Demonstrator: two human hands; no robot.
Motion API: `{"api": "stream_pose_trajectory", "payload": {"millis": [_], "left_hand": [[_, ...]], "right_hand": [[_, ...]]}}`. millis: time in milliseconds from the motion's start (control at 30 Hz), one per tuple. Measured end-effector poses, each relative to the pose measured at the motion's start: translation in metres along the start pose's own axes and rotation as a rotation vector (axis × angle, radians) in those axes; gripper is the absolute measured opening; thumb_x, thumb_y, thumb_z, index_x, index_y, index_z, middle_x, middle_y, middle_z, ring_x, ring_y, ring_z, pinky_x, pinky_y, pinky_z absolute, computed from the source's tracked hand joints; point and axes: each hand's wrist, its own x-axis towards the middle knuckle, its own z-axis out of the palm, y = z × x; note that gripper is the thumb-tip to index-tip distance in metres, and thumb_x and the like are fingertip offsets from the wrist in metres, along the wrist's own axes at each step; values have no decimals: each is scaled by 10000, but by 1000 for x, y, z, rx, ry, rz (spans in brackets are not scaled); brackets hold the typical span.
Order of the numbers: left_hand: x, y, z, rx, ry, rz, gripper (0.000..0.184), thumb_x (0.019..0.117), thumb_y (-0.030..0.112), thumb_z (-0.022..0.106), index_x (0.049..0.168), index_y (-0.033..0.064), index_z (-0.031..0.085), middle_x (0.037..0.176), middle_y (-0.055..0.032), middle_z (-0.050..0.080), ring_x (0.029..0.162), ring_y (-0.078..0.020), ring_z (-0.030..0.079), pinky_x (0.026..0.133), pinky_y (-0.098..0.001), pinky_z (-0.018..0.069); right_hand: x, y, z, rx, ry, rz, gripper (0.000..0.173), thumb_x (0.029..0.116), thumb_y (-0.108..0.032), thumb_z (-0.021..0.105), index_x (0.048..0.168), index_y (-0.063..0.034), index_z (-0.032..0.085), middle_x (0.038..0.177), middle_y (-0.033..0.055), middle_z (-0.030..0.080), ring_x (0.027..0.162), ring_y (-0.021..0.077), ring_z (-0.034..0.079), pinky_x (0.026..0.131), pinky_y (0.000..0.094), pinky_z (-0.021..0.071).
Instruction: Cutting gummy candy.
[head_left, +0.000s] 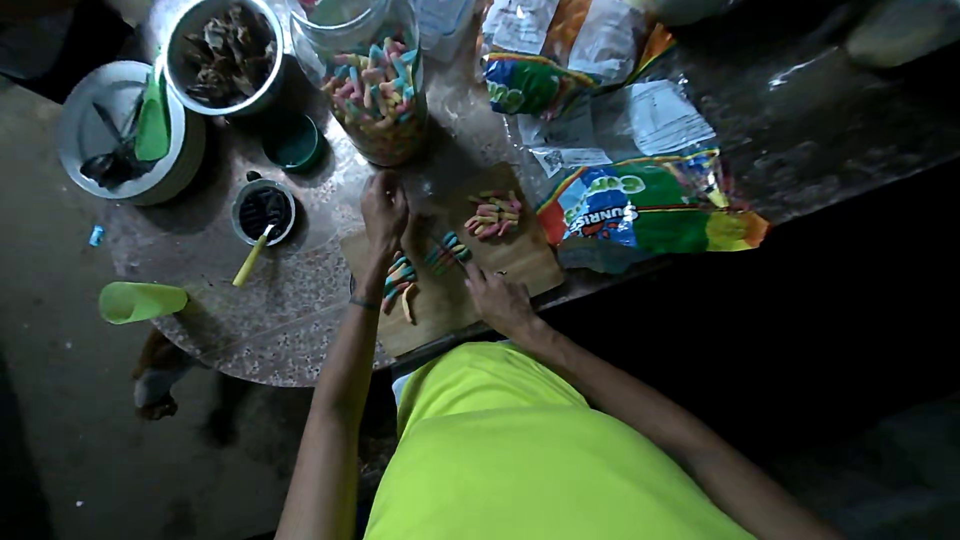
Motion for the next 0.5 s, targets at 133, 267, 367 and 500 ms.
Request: {"api": "stream_pose_trajectory", "payload": {"millis": [133,267,367,500], "left_hand": [[36,44,16,349,-207,-314,421,1055,353,494,1214,13,682,1257,-228,669,1208,-389,633,988,-582,495],[36,50,43,449,-301,-389,492,1041,445,477,1254,51,681,1286,-231,663,1225,-414,623,982,-629,479],[32,32,54,409,-268,-393,442,1049,418,472,1213,79,704,1267,-196,681,1200,-392,640,964,-618,491],[35,28,53,333,-269,-437,434,1040,400,482,1119,50,725,1195,-213,700,1148,-410,659,920,-644,501]], "right_hand": [[8,-12,-1,-59,-43,74,371,1101,-182,412,1401,11,515,1074,268,696,992,461,703,789,577,556],[14,-23,-5,-97,-146,159,394,1109,-156,397,1475,-18,447,1037,253,709,1005,455,701,817,564,545],[17,-25,-1,-117,-83,166,396,1111,-166,389,1471,-16,460,978,247,716,951,456,711,770,566,550],[19,-31,-5,-138,-144,197,422,1122,-172,358,1510,-13,397,971,244,711,942,456,711,767,559,551]]}}
